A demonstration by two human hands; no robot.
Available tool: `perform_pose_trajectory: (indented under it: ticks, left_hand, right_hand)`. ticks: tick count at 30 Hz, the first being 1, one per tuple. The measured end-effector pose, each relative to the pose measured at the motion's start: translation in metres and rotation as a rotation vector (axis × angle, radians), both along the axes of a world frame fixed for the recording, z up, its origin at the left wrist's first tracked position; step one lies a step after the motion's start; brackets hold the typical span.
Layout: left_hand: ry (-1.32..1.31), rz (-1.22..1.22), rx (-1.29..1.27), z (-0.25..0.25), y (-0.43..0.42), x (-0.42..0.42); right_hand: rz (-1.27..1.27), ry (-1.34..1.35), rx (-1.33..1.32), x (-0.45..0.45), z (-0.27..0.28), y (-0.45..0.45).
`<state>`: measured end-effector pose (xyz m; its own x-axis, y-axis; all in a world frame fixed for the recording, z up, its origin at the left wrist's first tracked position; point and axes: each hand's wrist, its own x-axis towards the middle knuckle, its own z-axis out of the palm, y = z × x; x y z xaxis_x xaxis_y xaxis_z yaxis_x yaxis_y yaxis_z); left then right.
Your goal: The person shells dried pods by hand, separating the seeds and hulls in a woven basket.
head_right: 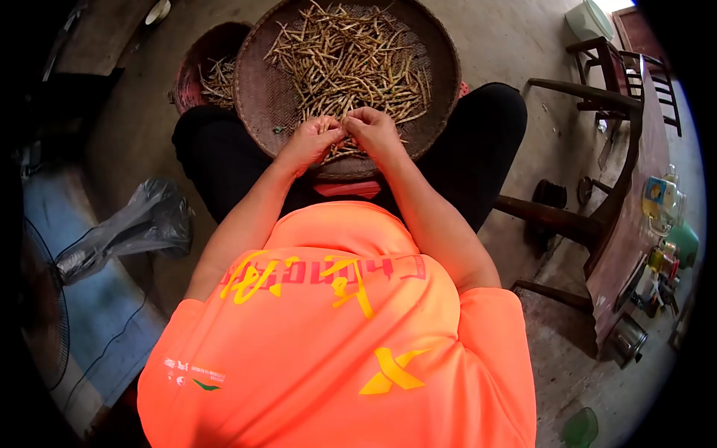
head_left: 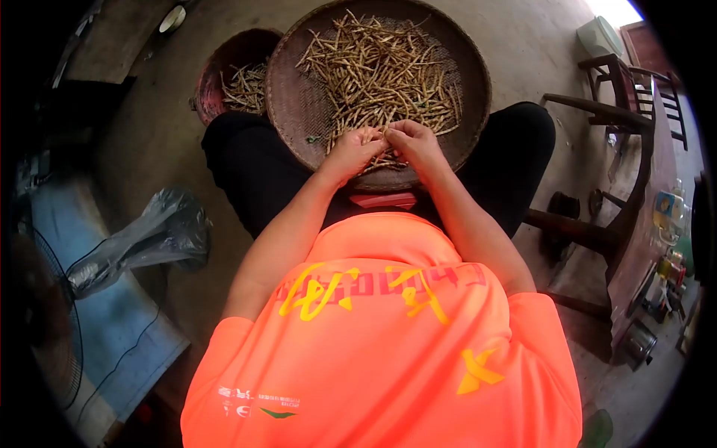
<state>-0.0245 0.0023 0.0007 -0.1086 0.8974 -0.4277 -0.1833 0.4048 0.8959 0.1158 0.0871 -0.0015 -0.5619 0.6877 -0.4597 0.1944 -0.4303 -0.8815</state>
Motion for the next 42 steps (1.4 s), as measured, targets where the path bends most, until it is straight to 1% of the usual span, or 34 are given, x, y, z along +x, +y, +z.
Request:
perform_pose_trajectory:
  ticks: [3, 5, 9, 11, 12, 14, 15, 17, 18, 20, 21, 23, 26, 33, 35, 36, 38, 40, 42]
  left_hand:
    - [-0.016, 0.037, 0.0, -0.008, 0.001, 0.002]
    - [0.015, 0.118, 0.122, -0.027, 0.002, 0.003]
    - [0.042, 0.133, 0.136, -0.028, 0.002, 0.0]
    - [0.207, 0.059, 0.075, -0.022, 0.002, -0.002]
    - [0.206, 0.059, 0.075, -0.017, 0.002, -0.002]
    - [0.389, -0.019, 0.094, -0.01, 0.002, -0.001]
    - [0.388, -0.019, 0.094, -0.01, 0.001, 0.001]
    - [0.606, 0.004, 0.195, -0.012, -0.001, 0.005]
    - [0.606, 0.005, 0.194, -0.016, -0.001, 0.007]
    - [0.812, 0.0, 0.233, -0.024, 0.0, 0.009]
    - [0.811, 0.0, 0.233, -0.022, 0.0, 0.011]
    - [0.906, -0.007, 0.198, -0.017, -0.001, 0.014]
    - [0.936, -0.02, 0.173, -0.015, -0.001, 0.016]
    - [0.829, 0.059, 0.16, -0.02, 0.001, 0.014]
    - [0.388, 0.103, 0.002, -0.024, 0.002, 0.01]
    - [0.389, 0.102, 0.002, -0.023, 0.002, 0.008]
    - [0.206, 0.1, -0.059, -0.019, 0.001, 0.006]
    - [0.219, 0.104, -0.043, -0.017, 0.002, 0.006]
    - [0.232, 0.108, -0.028, -0.018, 0.002, 0.007]
  right_hand:
    - [0.019, 0.002, -0.028, -0.001, 0.0, 0.001]
    - [0.017, 0.004, -0.045, -0.002, 0.001, 0.001]
    - [0.003, 0.022, -0.108, -0.002, 0.002, 0.001]
    - [0.0, 0.04, -0.125, -0.002, -0.001, 0.002]
    - [0.001, 0.044, -0.117, -0.002, -0.004, 0.002]
    - [0.003, 0.046, -0.108, -0.002, -0.007, 0.001]
    - [-0.003, 0.031, -0.102, -0.002, -0.008, 0.001]
    - [-0.006, 0.015, -0.096, -0.004, -0.009, 0.0]
    - [-0.027, 0.002, -0.093, -0.005, -0.01, -0.001]
    - [-0.048, -0.012, -0.09, -0.006, -0.012, -0.003]
    - [-0.057, -0.008, -0.084, -0.007, -0.012, -0.004]
    - [-0.067, -0.004, -0.078, -0.007, -0.014, -0.004]
    - [-0.076, 0.016, -0.077, -0.008, -0.017, -0.005]
    - [-0.092, 0.027, -0.096, -0.009, -0.013, -0.008]
    - [-0.091, 0.035, -0.101, -0.009, -0.013, -0.007]
    - [-0.076, 0.034, -0.111, -0.009, -0.012, -0.007]
    - [-0.062, 0.033, -0.12, -0.008, -0.01, -0.007]
    - [-0.078, 0.027, -0.214, -0.008, -0.002, -0.008]
    - [-0.073, 0.026, -0.235, -0.007, -0.005, -0.006]
